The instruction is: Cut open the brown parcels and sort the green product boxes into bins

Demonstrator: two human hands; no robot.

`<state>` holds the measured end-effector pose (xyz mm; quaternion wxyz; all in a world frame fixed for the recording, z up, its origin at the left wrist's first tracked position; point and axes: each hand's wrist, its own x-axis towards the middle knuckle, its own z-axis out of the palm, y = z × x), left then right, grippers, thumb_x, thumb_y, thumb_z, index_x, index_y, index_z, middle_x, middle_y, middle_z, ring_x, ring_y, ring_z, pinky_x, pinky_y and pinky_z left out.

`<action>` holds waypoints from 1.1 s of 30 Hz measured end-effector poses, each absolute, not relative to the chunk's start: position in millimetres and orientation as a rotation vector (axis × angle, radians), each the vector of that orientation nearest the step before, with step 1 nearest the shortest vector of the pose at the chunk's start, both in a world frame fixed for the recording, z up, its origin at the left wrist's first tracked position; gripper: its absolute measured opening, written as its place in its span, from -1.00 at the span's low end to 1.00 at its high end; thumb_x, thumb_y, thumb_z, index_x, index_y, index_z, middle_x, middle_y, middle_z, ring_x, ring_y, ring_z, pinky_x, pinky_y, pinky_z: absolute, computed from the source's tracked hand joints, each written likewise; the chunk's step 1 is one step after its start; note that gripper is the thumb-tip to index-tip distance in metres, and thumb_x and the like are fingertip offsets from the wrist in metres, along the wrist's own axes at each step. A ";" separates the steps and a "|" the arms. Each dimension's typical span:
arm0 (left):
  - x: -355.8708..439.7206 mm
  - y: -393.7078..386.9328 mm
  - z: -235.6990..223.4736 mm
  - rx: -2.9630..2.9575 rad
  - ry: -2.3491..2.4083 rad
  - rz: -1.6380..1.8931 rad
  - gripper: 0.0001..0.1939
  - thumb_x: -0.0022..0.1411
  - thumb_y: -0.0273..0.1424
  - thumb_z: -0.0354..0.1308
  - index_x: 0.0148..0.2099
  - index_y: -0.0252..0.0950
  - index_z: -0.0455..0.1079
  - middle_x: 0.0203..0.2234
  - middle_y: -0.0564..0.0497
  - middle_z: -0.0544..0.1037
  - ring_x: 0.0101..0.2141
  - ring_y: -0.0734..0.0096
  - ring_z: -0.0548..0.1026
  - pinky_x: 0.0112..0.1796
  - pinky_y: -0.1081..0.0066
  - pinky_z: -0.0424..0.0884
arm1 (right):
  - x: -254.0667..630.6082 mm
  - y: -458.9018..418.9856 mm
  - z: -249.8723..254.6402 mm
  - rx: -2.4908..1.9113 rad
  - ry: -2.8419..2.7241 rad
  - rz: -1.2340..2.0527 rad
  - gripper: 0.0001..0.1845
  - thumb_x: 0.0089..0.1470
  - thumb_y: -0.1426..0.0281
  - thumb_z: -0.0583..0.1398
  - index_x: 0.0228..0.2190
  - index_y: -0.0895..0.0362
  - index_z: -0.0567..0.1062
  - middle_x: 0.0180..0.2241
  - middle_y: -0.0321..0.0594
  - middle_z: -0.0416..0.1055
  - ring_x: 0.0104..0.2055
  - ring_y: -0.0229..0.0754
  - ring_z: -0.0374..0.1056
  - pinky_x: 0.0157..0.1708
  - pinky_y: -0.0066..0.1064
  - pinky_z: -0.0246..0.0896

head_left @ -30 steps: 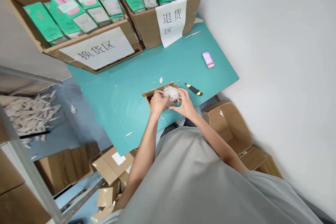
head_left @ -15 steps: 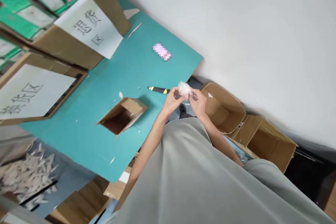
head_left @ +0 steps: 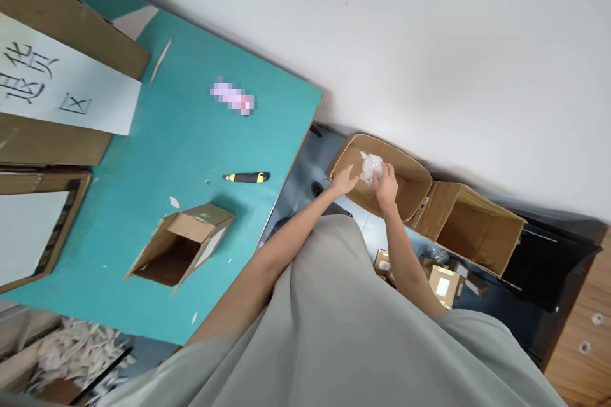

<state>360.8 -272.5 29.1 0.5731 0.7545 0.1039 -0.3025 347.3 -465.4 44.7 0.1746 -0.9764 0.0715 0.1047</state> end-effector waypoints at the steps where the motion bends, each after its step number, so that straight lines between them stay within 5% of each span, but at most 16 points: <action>1: 356.9 -265.6 26.1 1.788 0.256 -0.743 -0.28 0.38 -0.41 0.32 0.53 -0.41 0.34 0.50 -0.44 0.37 0.42 -0.18 0.48 0.44 -0.05 0.35 | 351.5 -473.2 36.7 -2.780 0.207 0.358 -0.36 0.47 0.31 0.03 0.46 0.21 0.36 0.48 0.21 0.30 0.46 0.13 0.37 0.33 -0.09 0.41; 6: 325.7 -207.8 17.4 1.756 0.389 -0.685 -0.36 0.40 -0.41 0.30 0.48 -0.33 0.41 0.40 -0.33 0.52 0.25 -0.05 0.65 0.33 0.02 0.50 | 369.9 -481.9 17.6 -2.826 0.200 0.467 -0.34 0.43 0.47 -0.04 0.46 0.28 0.35 0.60 0.27 0.10 0.53 0.11 0.28 0.38 -0.06 0.36; 15: 233.1 -80.5 38.5 1.609 0.722 -0.269 -0.56 0.39 -0.38 0.24 0.27 -0.31 0.55 0.20 -0.28 0.69 0.16 0.05 0.69 0.27 0.02 0.56 | 364.4 -321.2 25.2 -2.690 -0.405 0.663 -0.49 0.49 0.45 0.02 0.27 0.32 0.55 0.29 0.26 0.53 0.29 0.06 0.52 0.35 -0.18 0.33; 23: 77.3 8.6 94.9 1.430 1.095 0.543 -0.45 0.45 0.04 0.24 0.26 -0.24 0.51 0.11 -0.24 0.71 -0.10 0.15 0.73 -0.06 0.18 0.68 | 308.4 -154.5 54.1 -2.279 -0.805 0.828 -0.52 0.53 0.25 0.07 0.24 0.15 0.61 0.24 0.08 0.63 0.24 0.02 0.58 0.29 -0.17 0.46; 28: -2.2 62.0 89.0 1.378 1.609 0.938 -0.43 0.48 0.02 0.26 0.32 -0.23 0.43 0.25 -0.26 0.60 0.18 0.12 0.64 0.16 0.20 0.61 | 276.3 -83.1 58.2 -2.029 -0.879 1.132 -0.26 0.43 0.02 0.26 0.42 0.18 0.44 0.34 0.13 0.55 0.34 0.03 0.54 0.28 -0.18 0.48; 33: -31.5 88.0 56.1 1.174 1.548 0.548 -0.23 0.34 -0.09 0.46 0.43 -0.28 0.34 0.38 -0.38 0.49 0.30 -0.04 0.57 0.27 0.07 0.55 | 244.5 -26.6 60.9 -2.199 -0.981 1.093 0.01 0.30 -0.16 0.33 0.51 0.18 0.33 0.50 0.19 0.31 0.41 0.19 0.46 0.41 -0.03 0.36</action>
